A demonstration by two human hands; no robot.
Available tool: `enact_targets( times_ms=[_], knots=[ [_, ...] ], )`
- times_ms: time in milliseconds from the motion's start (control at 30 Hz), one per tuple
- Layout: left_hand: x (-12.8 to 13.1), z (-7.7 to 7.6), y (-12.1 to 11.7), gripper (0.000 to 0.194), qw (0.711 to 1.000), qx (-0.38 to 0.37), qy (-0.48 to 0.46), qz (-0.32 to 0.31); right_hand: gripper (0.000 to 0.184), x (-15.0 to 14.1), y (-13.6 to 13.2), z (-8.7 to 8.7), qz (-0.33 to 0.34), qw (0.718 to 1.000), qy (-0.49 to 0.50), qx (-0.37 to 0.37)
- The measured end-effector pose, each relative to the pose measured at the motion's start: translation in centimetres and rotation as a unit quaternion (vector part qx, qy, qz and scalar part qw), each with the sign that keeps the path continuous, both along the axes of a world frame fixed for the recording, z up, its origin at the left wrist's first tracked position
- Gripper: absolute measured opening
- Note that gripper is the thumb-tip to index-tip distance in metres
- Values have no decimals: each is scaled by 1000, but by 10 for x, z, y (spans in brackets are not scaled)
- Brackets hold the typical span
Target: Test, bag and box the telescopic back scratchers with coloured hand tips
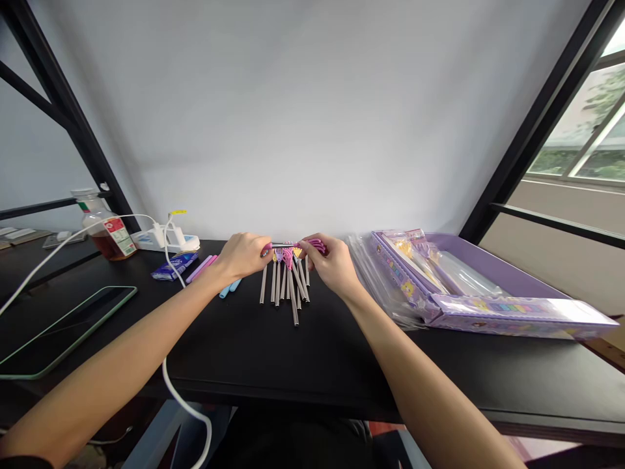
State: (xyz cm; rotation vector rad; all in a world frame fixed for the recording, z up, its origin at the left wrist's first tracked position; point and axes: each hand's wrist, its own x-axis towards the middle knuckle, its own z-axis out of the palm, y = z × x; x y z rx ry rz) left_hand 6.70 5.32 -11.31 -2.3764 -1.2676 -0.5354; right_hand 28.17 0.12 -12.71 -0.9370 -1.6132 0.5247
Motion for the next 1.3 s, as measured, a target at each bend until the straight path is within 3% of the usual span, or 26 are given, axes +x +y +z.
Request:
enact_targets(
  times_ms=[167,300,400,533,600,700,733,767,833,933,1033,1133,1300],
  knots=[
    [1,2,-6,20,1000,17,-2,4,31,-6,-3,-1,23,999,-29,-8],
    [7,1,-15,28,996,21,-3,-88,32,-14,-3,-2,87,995,-13,-38],
    [12,0,-17,37,994,16,13,-112,32,-21,-2,-2,88,994,36,-50],
    [1,1,-4,47,997,31,15,-66,27,-8,6,7,30,980,185,-66],
    [-14,4,5,43,998,40,9,-39,26,14,11,16,-34,937,344,-46],
    [-35,8,16,31,999,41,-6,21,35,53,16,28,-154,818,554,17],
    [-38,10,18,30,999,37,-8,36,35,62,17,30,-154,801,578,22],
    [-39,10,18,31,998,35,-9,44,34,67,16,30,-137,802,582,17],
    [-33,11,15,35,998,36,-7,42,35,63,14,29,-83,831,550,-22],
    [-17,10,6,37,999,40,-7,19,39,34,9,21,14,890,444,-108],
    [-9,8,1,39,1000,26,-2,11,42,11,8,15,68,923,349,-147],
    [-10,7,4,36,1000,13,5,6,50,14,11,15,14,928,349,-131],
    [-23,12,17,35,1000,20,-1,16,61,50,19,21,-86,895,430,-78]
  ],
)
